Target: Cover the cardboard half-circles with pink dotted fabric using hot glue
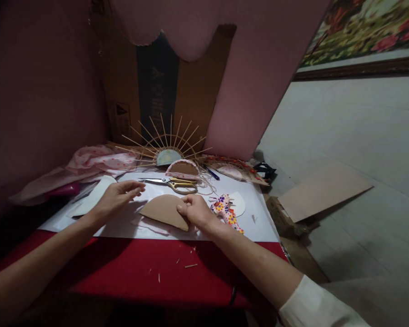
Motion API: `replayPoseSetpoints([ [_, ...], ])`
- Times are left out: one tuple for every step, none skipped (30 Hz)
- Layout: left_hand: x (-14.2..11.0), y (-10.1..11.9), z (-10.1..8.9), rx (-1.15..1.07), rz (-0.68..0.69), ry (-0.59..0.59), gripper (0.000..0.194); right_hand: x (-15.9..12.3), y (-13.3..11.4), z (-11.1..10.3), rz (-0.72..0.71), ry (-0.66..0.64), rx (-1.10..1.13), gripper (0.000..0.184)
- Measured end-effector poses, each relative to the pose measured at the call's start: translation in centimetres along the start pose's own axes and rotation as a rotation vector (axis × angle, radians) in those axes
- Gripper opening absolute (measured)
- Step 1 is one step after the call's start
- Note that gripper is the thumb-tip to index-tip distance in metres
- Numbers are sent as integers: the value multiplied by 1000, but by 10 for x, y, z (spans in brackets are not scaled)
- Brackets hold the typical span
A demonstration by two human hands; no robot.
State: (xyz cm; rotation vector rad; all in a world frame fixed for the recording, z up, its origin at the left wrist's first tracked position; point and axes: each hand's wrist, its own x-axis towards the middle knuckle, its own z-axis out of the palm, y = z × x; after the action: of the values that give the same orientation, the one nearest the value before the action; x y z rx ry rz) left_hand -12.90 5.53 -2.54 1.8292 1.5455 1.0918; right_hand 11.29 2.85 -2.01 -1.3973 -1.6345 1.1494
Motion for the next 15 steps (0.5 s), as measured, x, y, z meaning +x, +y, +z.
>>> replayPoseSetpoints([
  [-1,-3,4,-3,-8,-2,30,2,2,4,1,-1,-45,9],
  [-3,-5,7,-4,-13,-6,29,4,5,6,-1,2,-93,9],
  [-5,-8,9,0,-18,-11,28,5,7,7,-6,6,-142,9],
  [-8,-11,11,6,-21,-13,27,6,8,7,-14,12,-191,9],
  [-10,-14,11,14,-22,-16,26,7,9,7,-24,15,-239,9],
  [-11,-16,11,24,-23,-16,25,7,10,5,-36,15,-285,9],
  [-12,-18,10,34,-21,-15,25,8,9,4,-48,14,-330,9],
  [-12,-19,9,44,-19,-15,24,8,9,3,-59,13,-373,9],
  [-12,-19,9,54,-13,-15,24,8,7,2,-70,12,-416,10],
  [-13,-18,8,63,-6,-16,24,8,6,2,-78,12,-458,10],
  [-13,-16,8,70,7,-17,24,8,4,1,-85,14,-500,10],
  [-14,-14,9,77,26,-20,24,8,3,2,-91,20,-541,10],
  [-16,-11,10,82,54,-28,24,7,1,2,-95,29,-581,9],
  [-17,-8,11,85,91,-39,25,6,0,3,-98,42,-621,9],
  [-19,-6,12,80,132,-55,24,4,-2,4,-102,57,-659,9],
])
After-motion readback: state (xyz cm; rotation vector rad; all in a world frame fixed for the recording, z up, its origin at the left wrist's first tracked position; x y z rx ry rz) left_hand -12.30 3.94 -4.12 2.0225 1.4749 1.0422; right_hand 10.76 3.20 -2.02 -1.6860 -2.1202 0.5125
